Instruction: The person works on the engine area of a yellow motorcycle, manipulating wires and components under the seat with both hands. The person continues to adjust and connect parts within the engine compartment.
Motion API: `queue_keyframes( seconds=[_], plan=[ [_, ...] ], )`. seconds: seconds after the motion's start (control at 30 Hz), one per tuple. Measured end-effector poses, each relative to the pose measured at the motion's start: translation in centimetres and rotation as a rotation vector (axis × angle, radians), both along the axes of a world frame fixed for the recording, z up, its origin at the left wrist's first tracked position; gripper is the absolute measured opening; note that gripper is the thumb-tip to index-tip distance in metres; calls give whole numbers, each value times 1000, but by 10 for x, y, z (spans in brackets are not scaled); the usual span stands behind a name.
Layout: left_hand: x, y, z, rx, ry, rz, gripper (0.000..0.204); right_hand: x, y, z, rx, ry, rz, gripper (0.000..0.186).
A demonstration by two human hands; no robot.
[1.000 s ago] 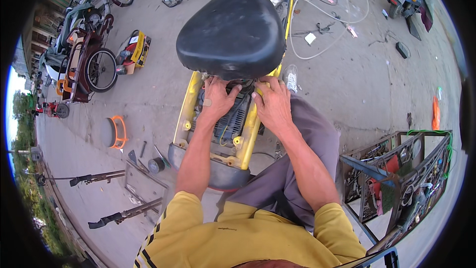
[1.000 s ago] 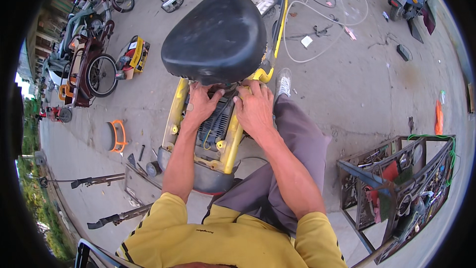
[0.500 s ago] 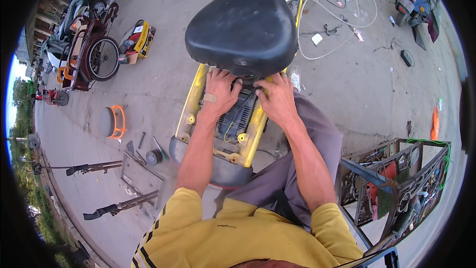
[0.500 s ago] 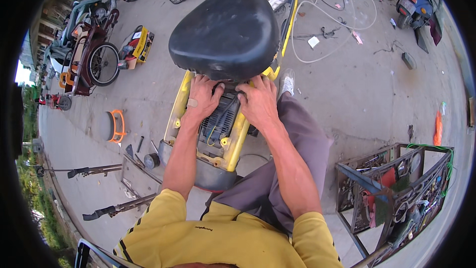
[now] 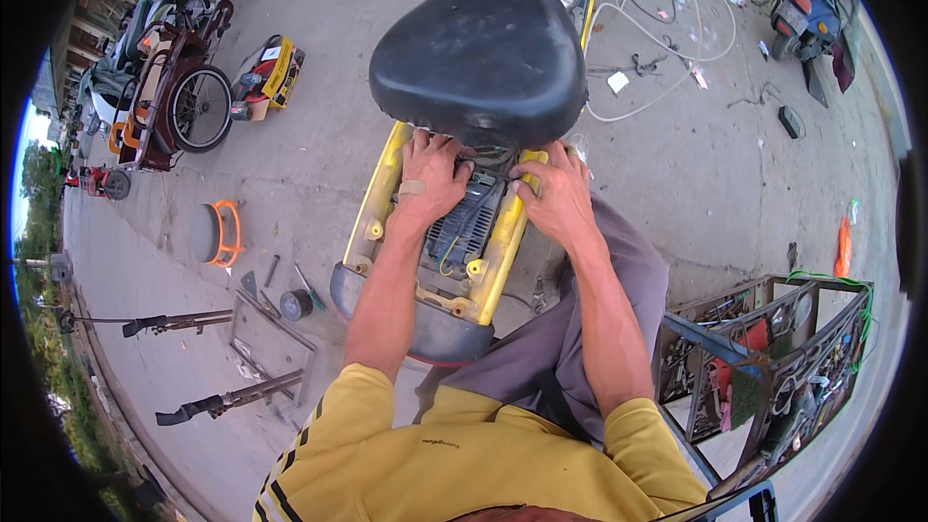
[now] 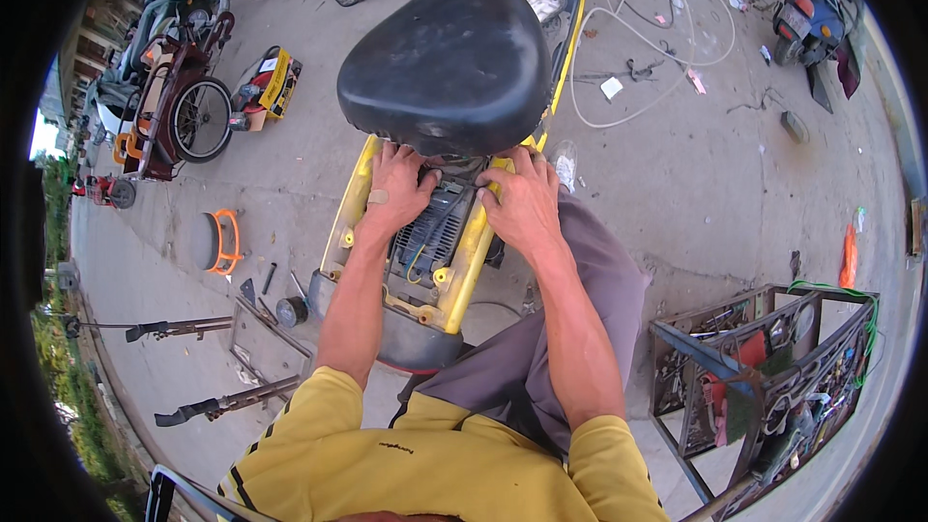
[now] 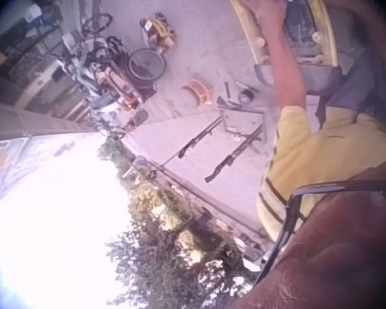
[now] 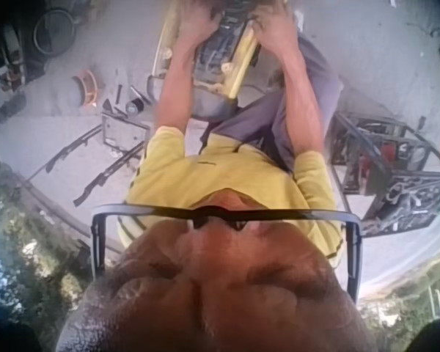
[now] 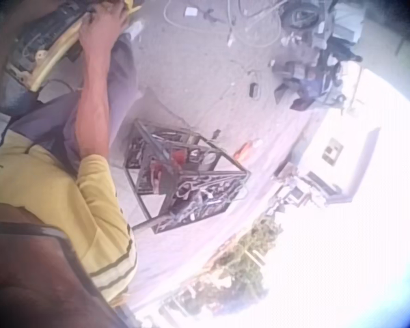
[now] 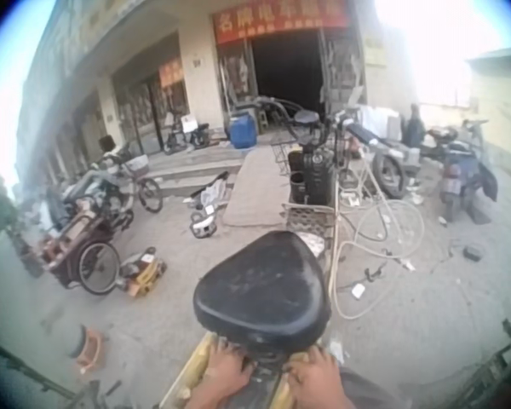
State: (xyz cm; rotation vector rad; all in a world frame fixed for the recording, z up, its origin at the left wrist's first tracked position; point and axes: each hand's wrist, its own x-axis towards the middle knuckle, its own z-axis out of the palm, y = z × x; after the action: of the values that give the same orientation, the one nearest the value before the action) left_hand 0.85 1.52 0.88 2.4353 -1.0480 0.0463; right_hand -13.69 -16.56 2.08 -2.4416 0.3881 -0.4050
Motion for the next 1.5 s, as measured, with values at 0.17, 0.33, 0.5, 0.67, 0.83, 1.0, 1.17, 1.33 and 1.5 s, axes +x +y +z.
queue_keyframes(
  seconds=[0.17,0.33,0.5,0.67,0.83,1.0,1.17,1.33,1.5],
  plan=[
    [0,-2,-10,-42,-154,14,23,3,2,-3,16,-20,-12,16],
    [-1,7,-10,-25,-180,35,28,1,12,-7,6,-30,-1,16],
    [-3,13,-9,0,-169,49,31,-4,22,-9,39,-39,-24,16],
    [6,-5,-19,-122,-281,54,25,7,7,-9,-43,-32,1,16],
    [3,-8,-18,-44,-197,65,25,1,6,-15,-50,-84,-20,16],
    [5,-3,-12,-45,-188,90,26,2,11,-13,-36,-115,5,17],
    [8,-3,-15,-27,-104,110,31,4,10,-14,-51,-99,-3,15],
    [9,-3,-12,-34,-97,122,27,4,12,-13,-40,-93,6,15],
    [9,-6,-15,-62,-151,123,26,5,12,-11,-23,-94,0,15]
  ],
)
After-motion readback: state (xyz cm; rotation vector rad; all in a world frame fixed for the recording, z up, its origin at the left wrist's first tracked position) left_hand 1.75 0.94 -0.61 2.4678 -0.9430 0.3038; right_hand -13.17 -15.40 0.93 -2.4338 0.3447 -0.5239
